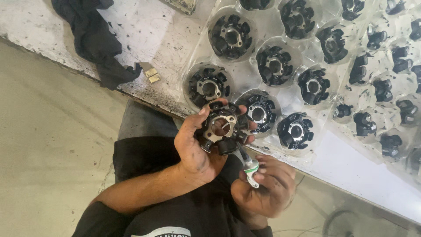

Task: The person picks up a motor rotor from a blister tray, applies adhesive from a small glue bottle onto the rotor's hub, rotates the rotor to spread the adhesive, and places it back into the tray, repeating this for multiple rotors.

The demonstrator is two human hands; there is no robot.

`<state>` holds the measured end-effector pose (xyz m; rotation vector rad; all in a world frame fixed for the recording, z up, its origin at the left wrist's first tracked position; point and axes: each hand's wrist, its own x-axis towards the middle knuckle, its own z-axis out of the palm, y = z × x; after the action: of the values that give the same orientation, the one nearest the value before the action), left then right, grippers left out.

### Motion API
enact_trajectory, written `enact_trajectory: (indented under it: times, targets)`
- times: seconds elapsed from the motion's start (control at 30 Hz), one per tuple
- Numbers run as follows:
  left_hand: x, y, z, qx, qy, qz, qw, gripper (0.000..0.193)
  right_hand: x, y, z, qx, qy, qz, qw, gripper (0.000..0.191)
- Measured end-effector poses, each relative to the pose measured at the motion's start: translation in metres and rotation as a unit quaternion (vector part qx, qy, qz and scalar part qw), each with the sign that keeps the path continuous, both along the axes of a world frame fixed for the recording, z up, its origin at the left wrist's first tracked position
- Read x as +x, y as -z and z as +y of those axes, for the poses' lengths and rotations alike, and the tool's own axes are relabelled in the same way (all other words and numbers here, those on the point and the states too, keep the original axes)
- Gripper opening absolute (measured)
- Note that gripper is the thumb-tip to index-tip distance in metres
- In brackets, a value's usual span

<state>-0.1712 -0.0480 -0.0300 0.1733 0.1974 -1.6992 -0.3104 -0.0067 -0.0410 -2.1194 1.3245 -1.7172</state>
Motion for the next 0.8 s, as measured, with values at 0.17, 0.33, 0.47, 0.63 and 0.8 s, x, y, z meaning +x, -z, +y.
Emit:
enact_trajectory:
  times: [0.17, 0.33, 0.47, 0.63, 0.8]
  targets:
    - [0.0, -0.001, 0.0, 0.012, 0.017, 0.01, 1.0, 0.038, 0.002, -0.001, -0.003, 0.004, -0.002, 0.033, 0.999, 0.028]
    - [0.001, 0.001, 0.0, 0.026, 0.029, 0.019, 0.999, 0.037, -0.002, -0.002, -0.004, 0.01, -0.003, 0.04, 0.999, 0.03]
    - [0.003, 0.0, -0.001, 0.028, 0.034, 0.024, 0.999, 0.036, -0.004, -0.002, -0.005, 0.006, -0.015, 0.028, 0.999, 0.033]
    - [0.004, -0.004, -0.001, 0.046, 0.046, 0.021, 0.998, 0.037, 0.007, -0.001, -0.002, 0.022, 0.014, -0.033, 0.999, 0.033]
    - [0.005, -0.008, 0.001, 0.081, 0.074, 0.026, 0.994, 0.039, 0.004, -0.012, 0.0, 0.053, -0.006, -0.051, 0.997, 0.03]
